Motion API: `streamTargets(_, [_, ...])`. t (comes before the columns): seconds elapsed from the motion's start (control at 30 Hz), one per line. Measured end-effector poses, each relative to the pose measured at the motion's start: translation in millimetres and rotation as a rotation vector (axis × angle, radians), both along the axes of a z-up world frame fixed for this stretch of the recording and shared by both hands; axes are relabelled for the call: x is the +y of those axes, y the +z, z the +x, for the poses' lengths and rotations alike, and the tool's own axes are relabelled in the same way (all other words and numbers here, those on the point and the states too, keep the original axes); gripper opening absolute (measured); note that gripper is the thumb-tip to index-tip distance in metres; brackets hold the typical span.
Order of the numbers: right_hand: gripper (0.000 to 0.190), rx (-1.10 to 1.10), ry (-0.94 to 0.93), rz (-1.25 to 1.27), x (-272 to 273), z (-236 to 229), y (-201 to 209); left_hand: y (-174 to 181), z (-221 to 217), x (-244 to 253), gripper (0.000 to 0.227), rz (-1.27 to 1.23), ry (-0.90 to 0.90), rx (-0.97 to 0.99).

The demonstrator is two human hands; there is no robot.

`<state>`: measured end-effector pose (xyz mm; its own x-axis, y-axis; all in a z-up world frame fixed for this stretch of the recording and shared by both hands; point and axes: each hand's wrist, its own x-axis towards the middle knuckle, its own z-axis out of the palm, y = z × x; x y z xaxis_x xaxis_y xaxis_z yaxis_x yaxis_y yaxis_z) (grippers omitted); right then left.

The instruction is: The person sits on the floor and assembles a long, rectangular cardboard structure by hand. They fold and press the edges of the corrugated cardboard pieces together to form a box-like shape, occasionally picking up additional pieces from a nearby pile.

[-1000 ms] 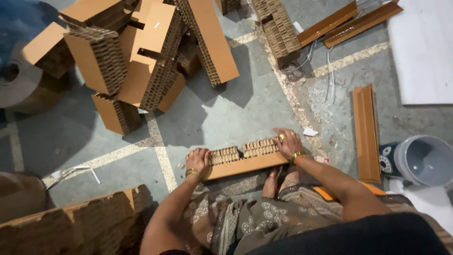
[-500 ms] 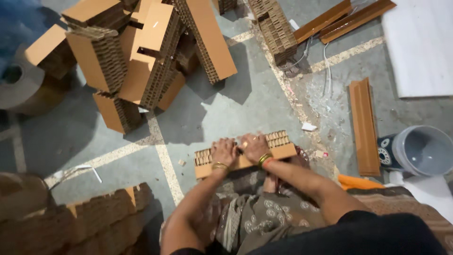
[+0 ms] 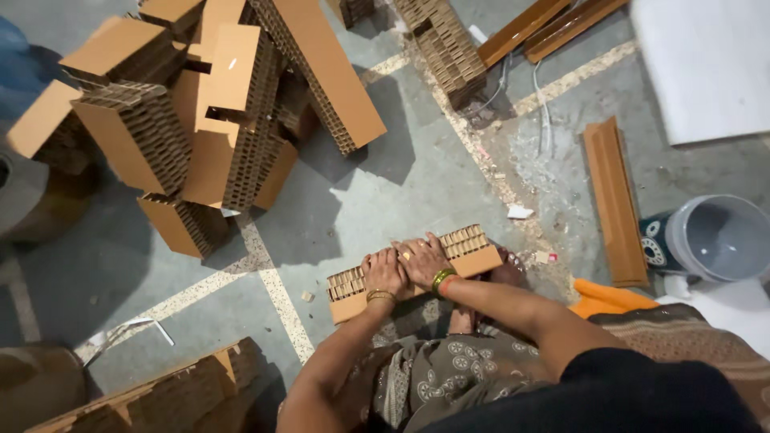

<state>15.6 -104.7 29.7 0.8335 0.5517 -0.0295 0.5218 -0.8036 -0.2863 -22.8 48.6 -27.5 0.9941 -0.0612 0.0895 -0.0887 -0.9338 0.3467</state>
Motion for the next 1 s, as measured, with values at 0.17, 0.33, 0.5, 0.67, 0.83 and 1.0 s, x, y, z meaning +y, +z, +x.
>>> streamTargets(0.17, [0.050, -0.181, -0.003, 0.062, -4, -12, -7, 0, 4, 1, 0.047, -0.003, 0.006, -0.060])
streamTargets(0.33, [0.047, -0.101, -0.126, 0.074, -28, -2, -1, 20, -11, 35, 0.045, -0.091, -0.016, -0.034])
streamTargets(0.5, [0.044, -0.147, -0.257, 0.136, -118, 30, 8, 62, -40, 118, 0.041, 0.074, 0.117, 0.054])
streamTargets(0.67, [0.045, -0.156, -0.234, 0.139, -138, 38, -10, 41, -35, 127, 0.036, -0.087, 0.066, -0.024])
streamTargets(0.83, [0.044, -0.136, -0.262, 0.123, -136, 47, -14, 34, -29, 131, 0.034, -0.062, 0.067, 0.017])
streamTargets(1.0, [0.044, -0.148, -0.262, 0.174, -135, 38, -10, 38, -36, 128, 0.034, -0.105, 0.139, 0.054])
